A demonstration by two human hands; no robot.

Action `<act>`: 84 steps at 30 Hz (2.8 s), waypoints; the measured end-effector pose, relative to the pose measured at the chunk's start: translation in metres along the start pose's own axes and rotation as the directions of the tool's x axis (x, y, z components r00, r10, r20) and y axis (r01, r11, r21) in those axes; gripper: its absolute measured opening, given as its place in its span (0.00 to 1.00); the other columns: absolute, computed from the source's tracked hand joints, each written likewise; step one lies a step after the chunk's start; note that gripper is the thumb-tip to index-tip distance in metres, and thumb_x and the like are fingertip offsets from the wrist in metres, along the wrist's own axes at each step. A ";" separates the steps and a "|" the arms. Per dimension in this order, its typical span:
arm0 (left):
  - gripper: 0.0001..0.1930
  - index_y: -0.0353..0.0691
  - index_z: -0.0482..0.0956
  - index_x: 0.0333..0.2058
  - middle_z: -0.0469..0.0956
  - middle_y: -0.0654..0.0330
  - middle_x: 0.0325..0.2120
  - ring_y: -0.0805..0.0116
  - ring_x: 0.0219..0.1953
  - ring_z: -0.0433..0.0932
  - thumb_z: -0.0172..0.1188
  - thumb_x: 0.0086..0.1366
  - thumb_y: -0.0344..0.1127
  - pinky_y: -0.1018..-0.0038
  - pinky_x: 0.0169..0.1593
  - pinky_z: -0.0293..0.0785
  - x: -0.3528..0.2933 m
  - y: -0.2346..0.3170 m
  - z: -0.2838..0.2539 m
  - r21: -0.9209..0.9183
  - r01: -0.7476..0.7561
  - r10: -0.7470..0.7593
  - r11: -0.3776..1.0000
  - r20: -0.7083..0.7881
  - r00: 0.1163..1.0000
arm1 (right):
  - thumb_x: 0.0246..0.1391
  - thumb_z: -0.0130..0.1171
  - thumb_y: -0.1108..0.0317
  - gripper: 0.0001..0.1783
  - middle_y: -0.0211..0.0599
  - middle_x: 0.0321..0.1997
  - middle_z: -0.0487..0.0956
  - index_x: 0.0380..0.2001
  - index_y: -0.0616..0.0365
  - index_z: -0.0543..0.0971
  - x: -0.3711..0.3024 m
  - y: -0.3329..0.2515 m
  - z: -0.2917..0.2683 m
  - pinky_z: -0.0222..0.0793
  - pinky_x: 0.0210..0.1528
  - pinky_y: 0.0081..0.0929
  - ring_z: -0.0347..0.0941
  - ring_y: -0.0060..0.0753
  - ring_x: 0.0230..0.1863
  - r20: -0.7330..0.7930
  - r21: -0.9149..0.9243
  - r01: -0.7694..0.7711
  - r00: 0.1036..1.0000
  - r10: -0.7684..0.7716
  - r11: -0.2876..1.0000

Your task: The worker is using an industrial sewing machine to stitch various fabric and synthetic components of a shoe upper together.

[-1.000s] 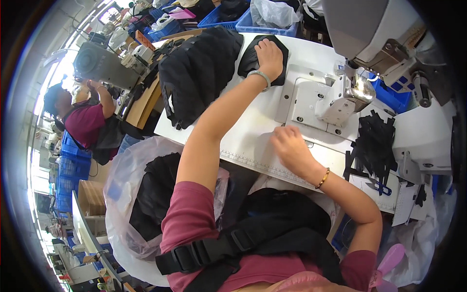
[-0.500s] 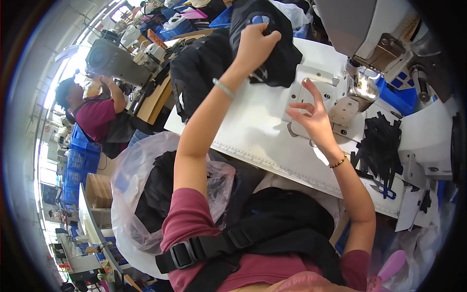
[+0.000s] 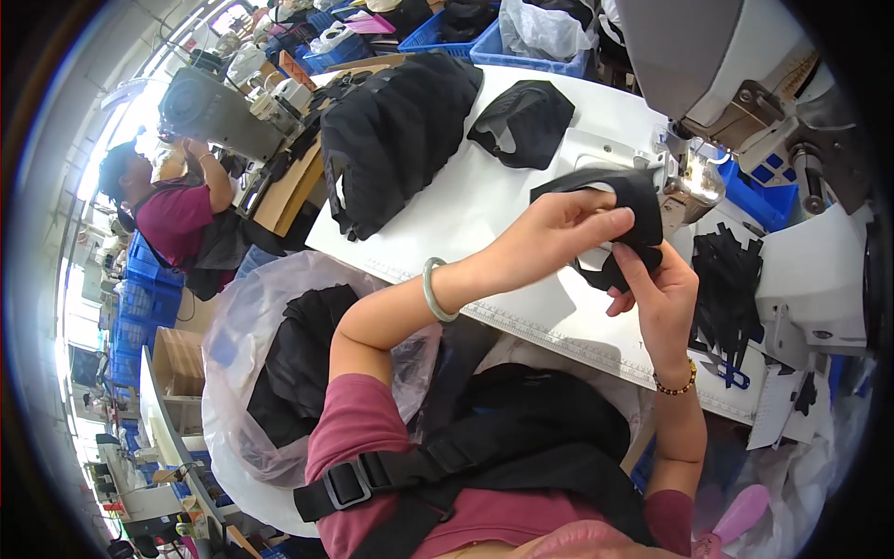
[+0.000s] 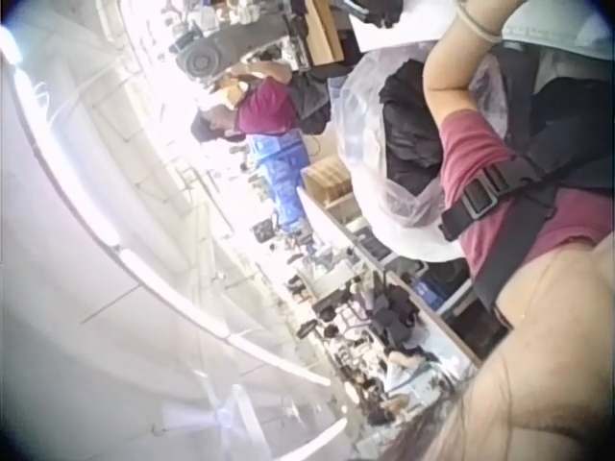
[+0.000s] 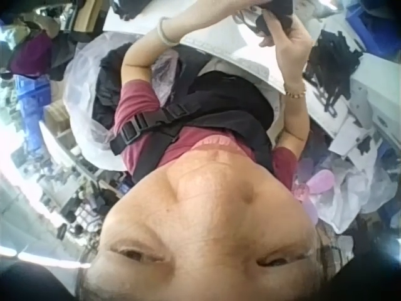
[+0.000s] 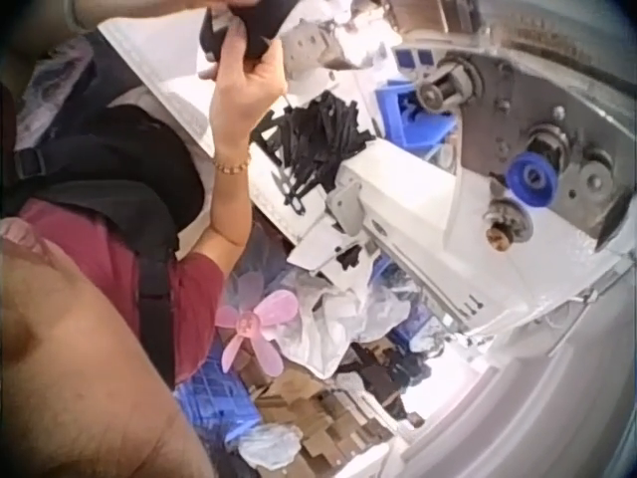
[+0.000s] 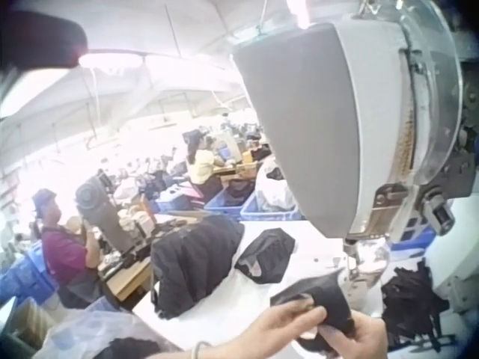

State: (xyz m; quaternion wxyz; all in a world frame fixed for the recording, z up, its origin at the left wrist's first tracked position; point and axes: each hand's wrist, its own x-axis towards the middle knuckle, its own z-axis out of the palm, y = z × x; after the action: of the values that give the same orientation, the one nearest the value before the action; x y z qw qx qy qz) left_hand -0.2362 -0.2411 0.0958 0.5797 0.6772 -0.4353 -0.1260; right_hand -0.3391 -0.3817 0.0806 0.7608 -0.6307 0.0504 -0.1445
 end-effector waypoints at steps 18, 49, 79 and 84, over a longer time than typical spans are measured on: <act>0.13 0.29 0.72 0.21 0.68 0.63 0.11 0.81 0.14 0.64 0.49 0.63 0.29 0.79 0.17 0.57 0.100 -0.012 0.035 -0.055 0.057 -0.066 0.997 -0.186 0.980 | 0.58 0.51 0.71 0.09 0.42 0.23 0.78 0.32 0.68 0.73 0.031 -0.001 -0.037 0.70 0.21 0.14 0.76 0.25 0.18 -0.209 0.079 0.221 0.957 -0.201 0.972; 0.09 0.32 0.67 0.35 0.69 0.65 0.17 0.81 0.17 0.67 0.48 0.67 0.33 0.83 0.18 0.63 0.091 -0.025 0.034 -0.066 -0.079 0.053 0.995 -0.325 0.944 | 0.54 0.57 0.71 0.07 0.36 0.26 0.76 0.32 0.65 0.77 0.002 0.020 -0.073 0.68 0.26 0.21 0.76 0.24 0.27 -0.150 -0.517 0.226 0.926 -0.347 0.826; 0.12 0.36 0.73 0.38 0.72 0.58 0.32 0.76 0.24 0.71 0.64 0.55 0.27 0.81 0.25 0.69 0.011 -0.023 0.089 0.250 -0.376 0.357 0.892 0.120 0.926 | 0.52 0.53 0.72 0.05 0.37 0.25 0.74 0.27 0.60 0.69 -0.002 -0.027 -0.136 0.73 0.30 0.17 0.76 0.24 0.24 -0.030 0.125 -0.049 0.998 0.053 0.991; 0.21 0.31 0.71 0.44 0.69 0.52 0.36 0.66 0.29 0.73 0.67 0.51 0.25 0.78 0.28 0.73 0.018 -0.016 0.069 0.537 -0.626 0.664 0.565 0.155 0.732 | 0.50 0.50 0.76 0.07 0.38 0.37 0.69 0.23 0.57 0.64 -0.008 -0.013 -0.106 0.74 0.32 0.24 0.77 0.32 0.28 0.037 0.325 -0.078 0.997 0.070 0.942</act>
State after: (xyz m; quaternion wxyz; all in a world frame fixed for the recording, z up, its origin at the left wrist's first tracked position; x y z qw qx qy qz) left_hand -0.2657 -0.3015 0.0672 0.3757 0.6125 -0.6497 0.2484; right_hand -0.3766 -0.4817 0.0712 0.8601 -0.4955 0.0399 -0.1141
